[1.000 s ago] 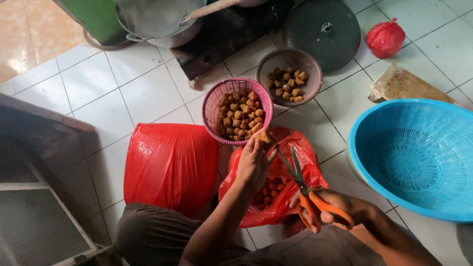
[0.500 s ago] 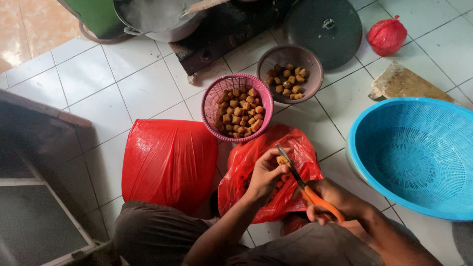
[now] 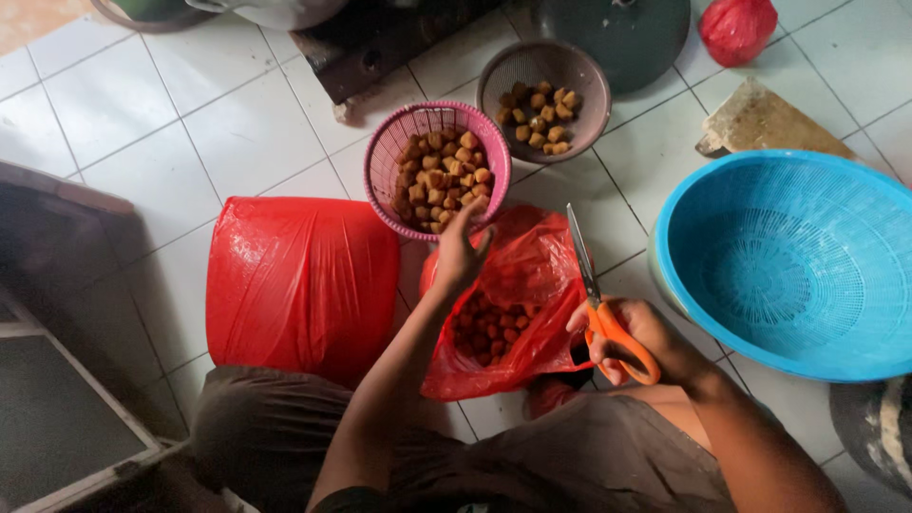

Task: The person sits on the floor and uses orange-handled scissors to cut small brown fruits one by one. Each fruit is picked from a red plastic bag, cut, and placed into a pink basket.

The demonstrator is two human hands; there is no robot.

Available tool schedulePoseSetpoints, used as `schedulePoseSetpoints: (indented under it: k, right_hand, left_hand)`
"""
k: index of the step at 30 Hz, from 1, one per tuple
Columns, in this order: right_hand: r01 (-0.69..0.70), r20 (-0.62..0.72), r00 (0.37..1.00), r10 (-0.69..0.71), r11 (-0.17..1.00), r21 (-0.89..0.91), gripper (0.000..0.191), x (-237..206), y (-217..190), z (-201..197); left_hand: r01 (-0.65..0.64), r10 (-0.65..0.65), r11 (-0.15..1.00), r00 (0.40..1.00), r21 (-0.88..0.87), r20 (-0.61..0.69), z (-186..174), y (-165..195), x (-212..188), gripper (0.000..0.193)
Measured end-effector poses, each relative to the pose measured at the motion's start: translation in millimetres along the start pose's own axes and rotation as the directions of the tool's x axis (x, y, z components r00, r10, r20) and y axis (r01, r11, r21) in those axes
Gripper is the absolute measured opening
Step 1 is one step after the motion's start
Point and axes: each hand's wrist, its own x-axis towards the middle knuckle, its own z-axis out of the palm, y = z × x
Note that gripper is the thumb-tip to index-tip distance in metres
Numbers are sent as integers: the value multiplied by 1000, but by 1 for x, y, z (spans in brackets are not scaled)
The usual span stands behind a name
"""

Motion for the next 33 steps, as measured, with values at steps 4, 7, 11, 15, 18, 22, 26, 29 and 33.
schedulePoseSetpoints:
  k: [4,7,11,15,18,22,26,29,33]
  right_hand:
    - [-39,-93,995,42,999,38,29,0,-4,1]
    - [-141,-138,982,130,987,-71,30,3,-4,5]
    - [-159,-153,978,138,978,-136,33,7,-6,9]
    - [-168,-142,978,151,979,-117,34,10,-10,13]
    - [-183,-159,974,159,971,-151,35,10,-12,14]
    - [-113,-112,990,91,972,-206,33,6,-13,14]
    - [-203,-168,971,173,961,-187,34,6,-13,14]
    - [-246,-196,958,211,953,-179,32,8,-12,15]
    - [-158,-141,983,121,944,-288,31,8,-13,16]
  left_hand:
    - [531,-359,845,651,-63,669,40,-36,-85,26]
    - [240,-194,969,879,-52,437,61,-44,-143,33]
    - [-119,-30,942,900,313,435,80,-32,-170,59]
    - [-164,-304,806,709,568,636,83,-23,-165,45]
    - [-471,-182,662,653,582,735,78,-24,-164,60]
    - [-304,-229,816,610,492,758,66,-31,-178,58]
    - [-118,-300,869,648,480,701,54,-43,-187,51]
    - [-20,-372,875,610,483,700,49,-46,-184,47]
    - [89,-391,901,587,424,709,48,-40,-185,47]
